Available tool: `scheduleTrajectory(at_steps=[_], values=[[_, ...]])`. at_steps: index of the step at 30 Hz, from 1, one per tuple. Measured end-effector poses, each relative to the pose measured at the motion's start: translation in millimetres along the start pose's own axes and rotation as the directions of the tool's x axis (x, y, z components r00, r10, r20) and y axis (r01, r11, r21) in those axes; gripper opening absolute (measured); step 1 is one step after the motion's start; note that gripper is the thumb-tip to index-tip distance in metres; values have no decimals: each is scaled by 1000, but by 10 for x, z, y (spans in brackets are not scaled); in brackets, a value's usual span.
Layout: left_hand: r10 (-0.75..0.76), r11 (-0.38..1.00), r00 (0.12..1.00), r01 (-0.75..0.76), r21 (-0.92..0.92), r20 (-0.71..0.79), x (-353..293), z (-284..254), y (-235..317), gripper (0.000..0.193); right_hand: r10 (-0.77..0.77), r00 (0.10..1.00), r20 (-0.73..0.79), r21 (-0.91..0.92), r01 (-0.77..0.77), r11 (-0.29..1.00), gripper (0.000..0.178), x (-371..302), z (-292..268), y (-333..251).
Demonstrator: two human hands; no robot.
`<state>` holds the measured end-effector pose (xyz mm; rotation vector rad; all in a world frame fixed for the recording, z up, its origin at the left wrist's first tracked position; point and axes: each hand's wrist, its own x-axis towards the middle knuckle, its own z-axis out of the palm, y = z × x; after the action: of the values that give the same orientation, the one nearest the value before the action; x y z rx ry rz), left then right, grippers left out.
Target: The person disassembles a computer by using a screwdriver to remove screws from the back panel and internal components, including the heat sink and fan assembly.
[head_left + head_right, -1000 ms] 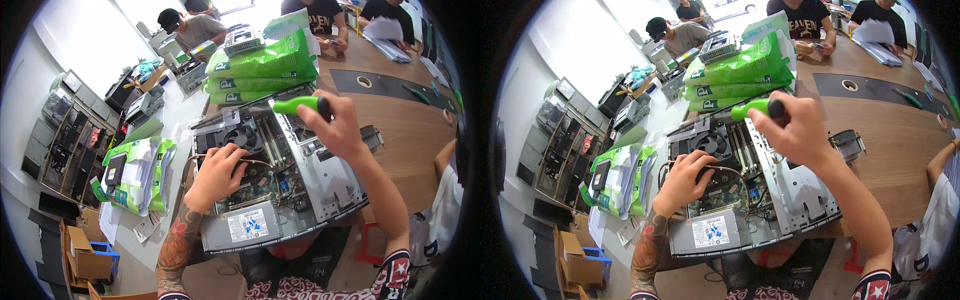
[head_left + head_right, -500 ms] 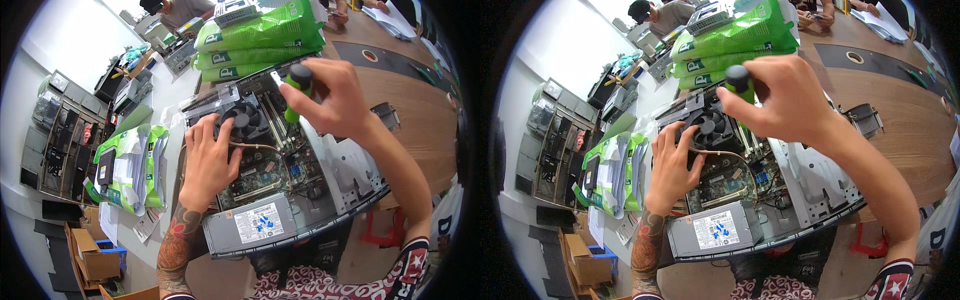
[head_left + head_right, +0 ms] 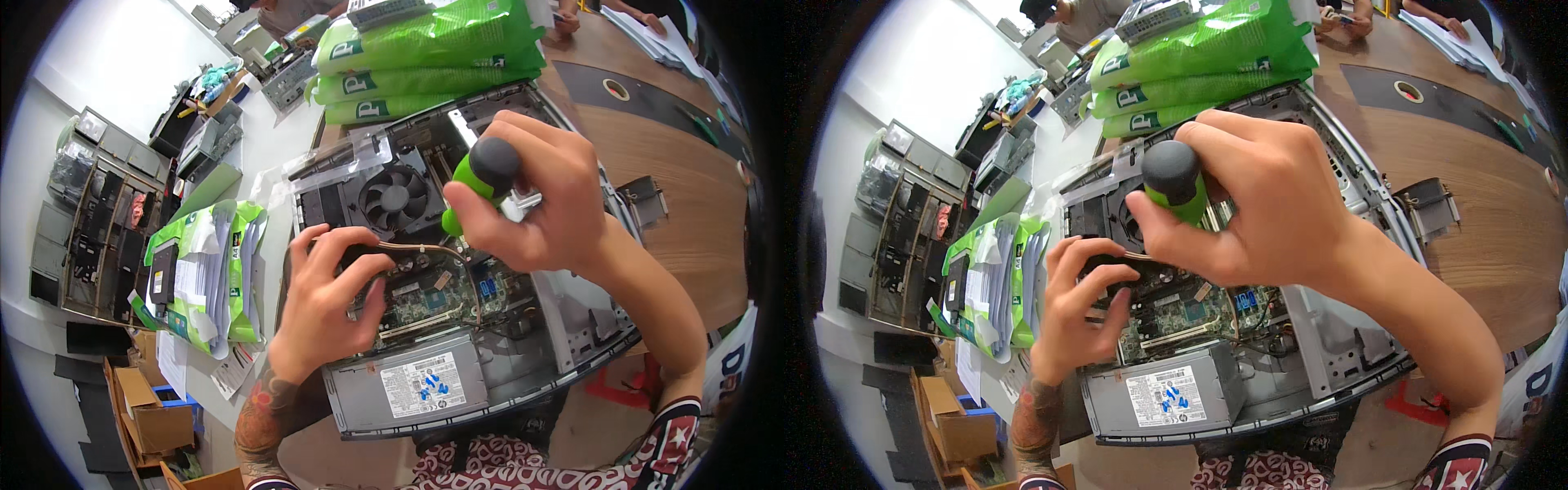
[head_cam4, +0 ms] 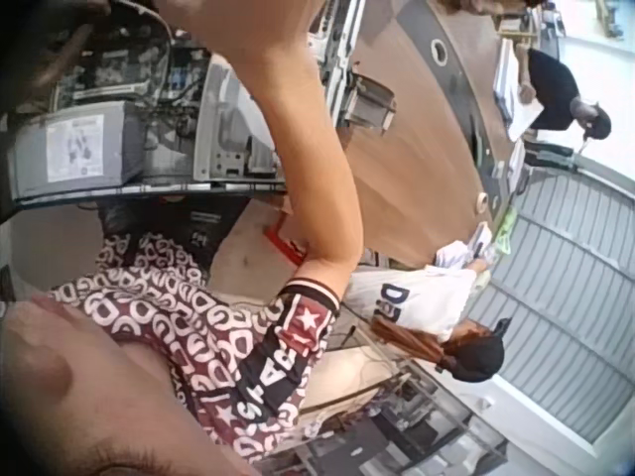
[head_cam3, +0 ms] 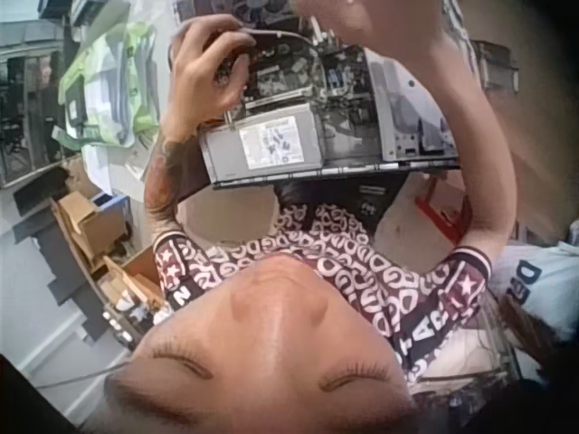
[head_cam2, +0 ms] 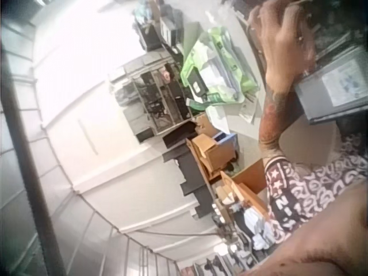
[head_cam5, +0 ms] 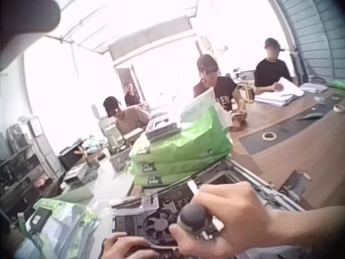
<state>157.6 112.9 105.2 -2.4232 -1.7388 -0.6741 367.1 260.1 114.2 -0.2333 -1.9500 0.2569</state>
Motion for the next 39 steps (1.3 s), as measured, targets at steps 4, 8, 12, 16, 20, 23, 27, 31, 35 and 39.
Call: scheduleTrajectory(at_steps=[4,8,12,16,20,23,27,31,35,39], values=[[-204,954,979,205,-220,29,-205,-60,-241,20,38,994,99,14,-39,999,15,-46,86,22],[-176,977,983,182,-112,58,-310,-51,-297,19,65,977,205,22,-71,997,16,-74,226,78],[-131,979,986,145,-142,103,-329,-42,-392,19,-23,951,310,11,21,1000,24,-53,254,32],[-131,975,989,140,-175,62,-362,25,-433,19,58,939,340,-15,-56,998,29,-35,254,-23],[-114,969,993,120,-217,41,-388,82,-476,20,150,905,399,-83,-128,988,35,-48,265,-28],[-113,962,993,116,-249,27,-400,75,-497,21,190,891,413,-127,-150,981,38,-20,247,-38],[-101,961,995,99,-260,9,-416,108,-515,20,234,888,395,-125,-201,972,42,23,213,-49],[-101,958,995,98,-269,2,-424,119,-524,19,136,897,421,-96,-105,990,28,-12,244,-1],[-102,959,995,95,-267,-12,-440,137,-534,19,205,904,376,-71,-192,979,29,-29,206,18],[-104,958,995,98,-271,-7,-439,131,-535,19,201,886,418,-114,-168,979,31,-19,209,12]])
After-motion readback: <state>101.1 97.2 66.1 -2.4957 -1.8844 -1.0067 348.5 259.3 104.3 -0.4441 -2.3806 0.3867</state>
